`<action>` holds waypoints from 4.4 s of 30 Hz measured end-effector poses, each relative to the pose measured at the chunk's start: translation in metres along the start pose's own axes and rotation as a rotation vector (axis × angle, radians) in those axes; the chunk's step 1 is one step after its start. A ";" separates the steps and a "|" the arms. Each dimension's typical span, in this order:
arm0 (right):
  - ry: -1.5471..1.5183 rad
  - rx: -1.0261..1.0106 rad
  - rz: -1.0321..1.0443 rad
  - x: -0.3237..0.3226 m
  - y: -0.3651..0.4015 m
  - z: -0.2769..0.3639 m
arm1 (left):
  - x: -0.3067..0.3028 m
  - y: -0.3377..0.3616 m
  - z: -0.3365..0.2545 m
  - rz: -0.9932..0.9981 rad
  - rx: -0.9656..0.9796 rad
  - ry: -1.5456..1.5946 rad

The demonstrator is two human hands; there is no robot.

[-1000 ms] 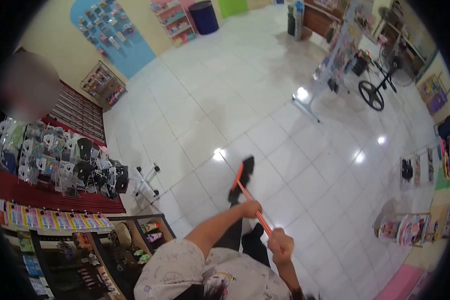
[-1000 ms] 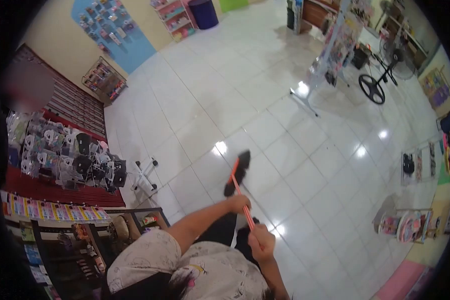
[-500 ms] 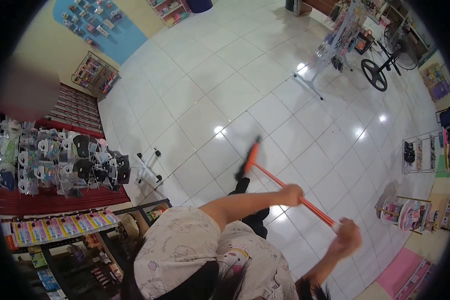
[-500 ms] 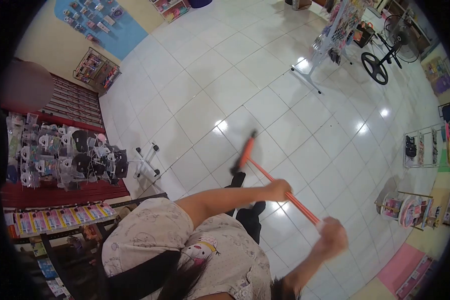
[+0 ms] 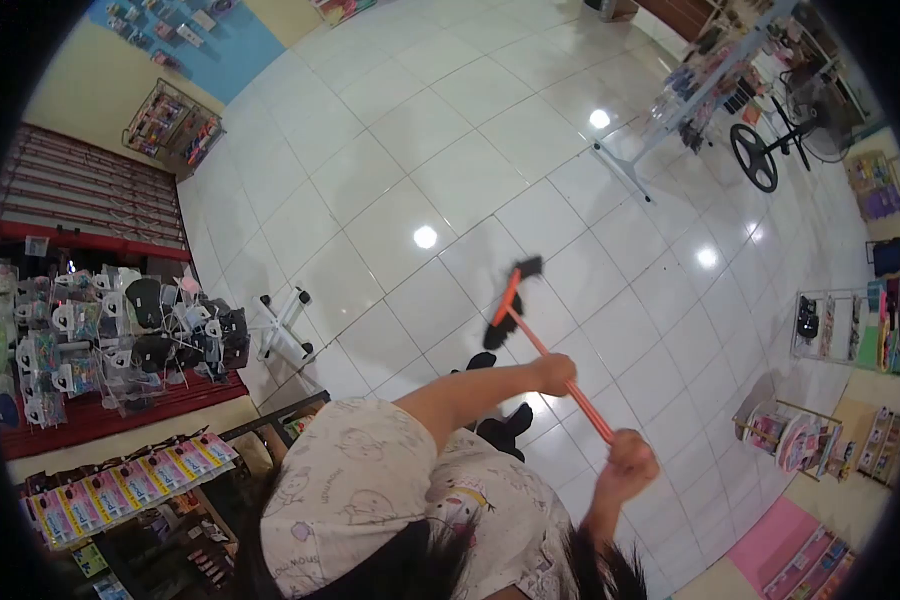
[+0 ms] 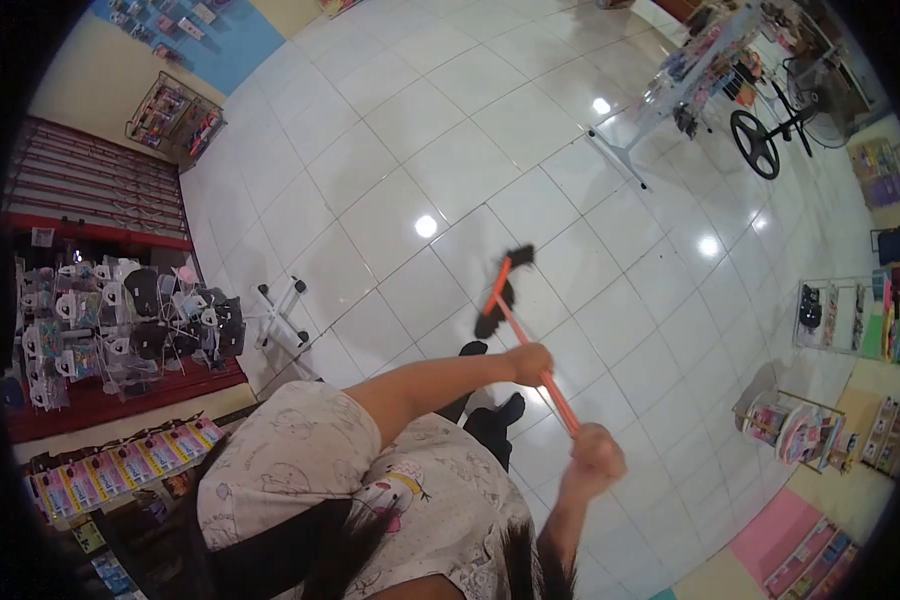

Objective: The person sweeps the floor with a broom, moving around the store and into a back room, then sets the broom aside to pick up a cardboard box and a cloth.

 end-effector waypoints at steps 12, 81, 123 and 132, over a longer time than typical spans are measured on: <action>0.024 0.207 -0.127 0.039 -0.065 -0.073 | -0.121 0.045 0.092 -0.170 -0.305 -0.237; -0.133 0.278 -0.173 0.113 -0.533 -0.212 | -0.490 -0.193 0.245 -0.121 -0.304 -0.208; 0.414 -0.298 0.301 0.223 -0.847 -0.168 | -0.735 -0.477 0.267 -0.400 0.310 0.161; -0.154 0.289 0.119 0.193 -0.839 -0.286 | -0.699 -0.384 0.328 -0.426 -0.090 0.201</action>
Point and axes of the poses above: each hand's wrist, its own y-axis away from the middle knuckle, its own x-axis out of the palm, z = x × y, the point moved 9 cm from there along -y, towards the middle knuckle, and after that the axes turned 10 degrees about z, right-handed, at the moved point
